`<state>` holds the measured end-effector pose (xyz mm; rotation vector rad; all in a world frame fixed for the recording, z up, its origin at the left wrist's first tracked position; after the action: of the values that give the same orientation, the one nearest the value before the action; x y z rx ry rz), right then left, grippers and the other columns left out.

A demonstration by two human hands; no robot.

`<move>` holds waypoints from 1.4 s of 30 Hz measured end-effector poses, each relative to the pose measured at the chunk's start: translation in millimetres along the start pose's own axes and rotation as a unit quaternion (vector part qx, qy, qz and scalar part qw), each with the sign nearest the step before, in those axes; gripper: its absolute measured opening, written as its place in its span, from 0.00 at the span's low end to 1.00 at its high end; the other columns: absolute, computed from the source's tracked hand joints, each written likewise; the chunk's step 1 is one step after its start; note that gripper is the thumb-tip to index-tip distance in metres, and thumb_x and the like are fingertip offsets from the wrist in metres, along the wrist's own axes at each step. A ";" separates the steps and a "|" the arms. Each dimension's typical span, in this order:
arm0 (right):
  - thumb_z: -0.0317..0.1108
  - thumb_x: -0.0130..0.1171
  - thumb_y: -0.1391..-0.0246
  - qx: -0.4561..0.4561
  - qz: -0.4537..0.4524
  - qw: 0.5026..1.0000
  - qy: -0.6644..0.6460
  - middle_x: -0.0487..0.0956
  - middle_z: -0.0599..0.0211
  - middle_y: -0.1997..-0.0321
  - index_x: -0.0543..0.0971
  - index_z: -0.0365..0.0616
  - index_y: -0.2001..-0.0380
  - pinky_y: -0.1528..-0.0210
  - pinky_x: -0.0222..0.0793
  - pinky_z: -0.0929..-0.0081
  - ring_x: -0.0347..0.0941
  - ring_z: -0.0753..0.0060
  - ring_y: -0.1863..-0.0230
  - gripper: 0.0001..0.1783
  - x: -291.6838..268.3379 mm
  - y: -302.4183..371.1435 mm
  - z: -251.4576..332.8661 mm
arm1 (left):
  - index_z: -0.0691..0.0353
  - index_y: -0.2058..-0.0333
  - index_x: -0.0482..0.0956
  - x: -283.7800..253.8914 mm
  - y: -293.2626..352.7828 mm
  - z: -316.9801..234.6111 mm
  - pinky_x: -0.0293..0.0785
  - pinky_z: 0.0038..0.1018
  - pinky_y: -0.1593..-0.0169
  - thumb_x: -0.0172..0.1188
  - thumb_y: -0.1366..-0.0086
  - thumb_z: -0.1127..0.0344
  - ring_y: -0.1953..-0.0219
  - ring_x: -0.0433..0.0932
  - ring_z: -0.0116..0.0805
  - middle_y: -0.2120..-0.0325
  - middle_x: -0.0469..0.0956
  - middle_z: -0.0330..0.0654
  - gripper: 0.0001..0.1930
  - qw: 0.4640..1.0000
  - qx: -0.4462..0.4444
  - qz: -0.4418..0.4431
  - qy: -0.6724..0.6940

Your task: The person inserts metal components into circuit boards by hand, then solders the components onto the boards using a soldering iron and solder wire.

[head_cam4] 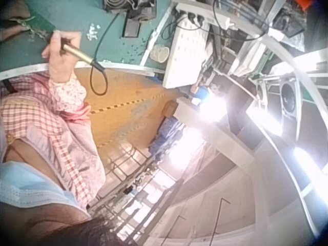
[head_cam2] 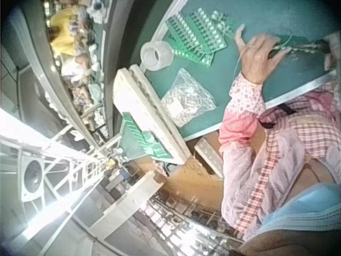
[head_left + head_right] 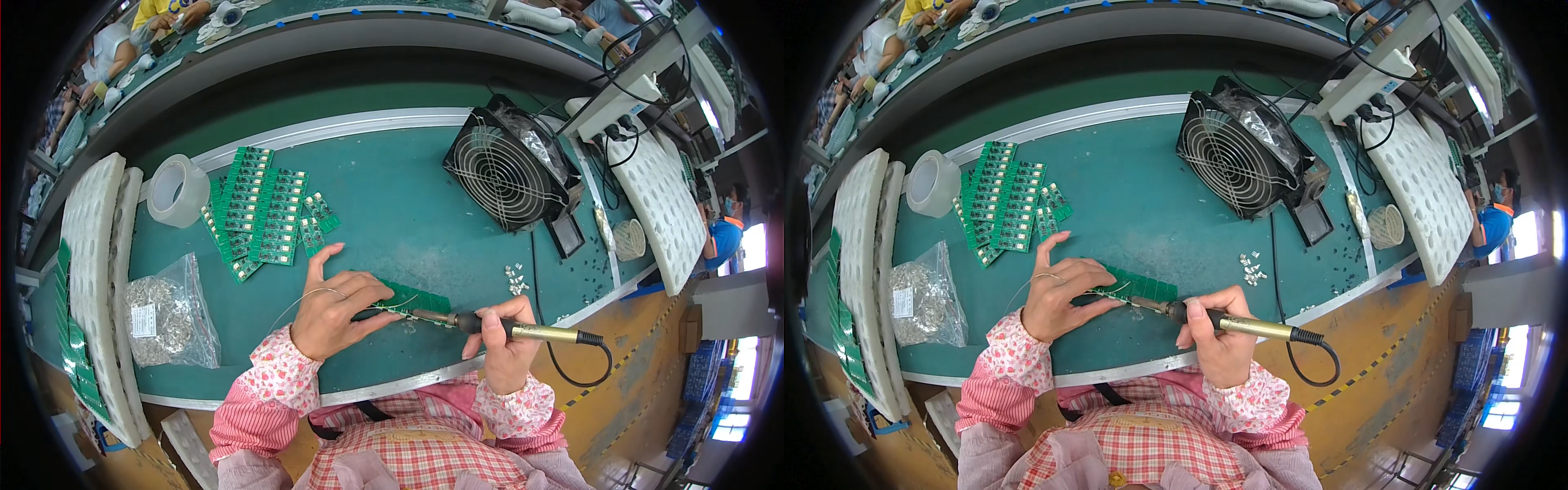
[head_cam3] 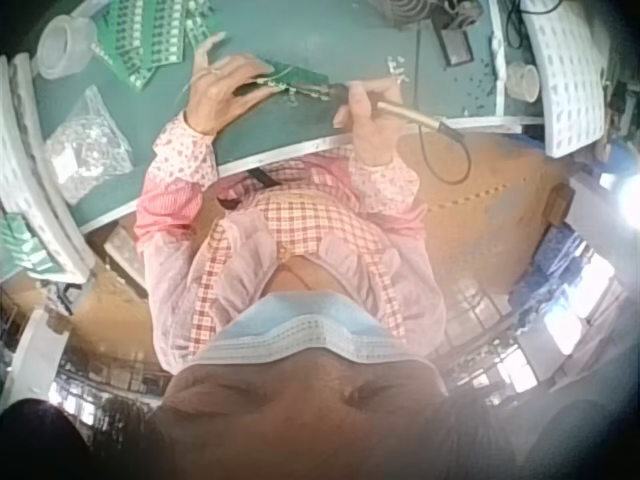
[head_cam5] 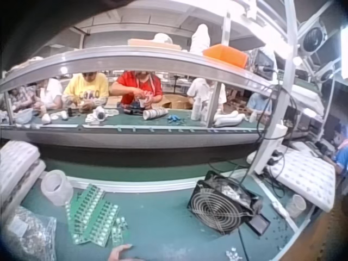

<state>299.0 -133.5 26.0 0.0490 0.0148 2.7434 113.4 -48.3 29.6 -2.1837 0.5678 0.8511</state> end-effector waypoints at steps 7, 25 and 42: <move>0.32 0.56 0.37 -0.002 -0.005 1.000 0.001 0.75 0.66 0.78 0.67 0.38 0.65 0.80 0.68 0.82 0.71 0.80 0.82 0.10 -1.1 -2.4 1.8 | 0.52 0.68 0.83 -0.4 0.2 -0.1 0.57 0.46 0.36 0.74 0.52 0.60 0.63 0.80 0.25 0.71 0.81 0.30 0.12 1.000 0.002 -0.004 -0.001; 0.23 0.68 0.54 -0.225 0.001 0.938 0.262 0.77 0.63 0.76 0.81 0.41 0.64 0.76 0.68 0.75 0.73 0.71 0.78 0.12 -5.7 6.7 15.0 | 0.54 0.69 0.84 -3.0 -8.2 -2.3 0.58 0.45 0.37 0.76 0.56 0.63 0.66 0.81 0.28 0.73 0.82 0.33 0.14 1.000 -0.008 0.006 -0.006; 0.23 0.71 0.58 -0.261 -0.049 0.906 0.329 0.73 0.66 0.76 0.81 0.44 0.69 0.75 0.67 0.72 0.70 0.67 0.78 0.11 -4.4 -0.2 5.7 | 0.55 0.61 0.82 -22.2 -24.4 4.5 0.54 0.43 0.35 0.76 0.55 0.62 0.56 0.80 0.31 0.67 0.83 0.35 0.20 0.997 -0.059 0.003 -0.040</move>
<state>303.4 -135.0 31.5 -0.9859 -0.5104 2.4375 111.1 -26.1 54.3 -2.2435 0.4974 0.9926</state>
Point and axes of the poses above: each hand's wrist, its own y-axis away from the middle knuckle, its own x-axis out of the palm, z = x × y, the point moved 10 cm from there along -y, towards the middle knuckle
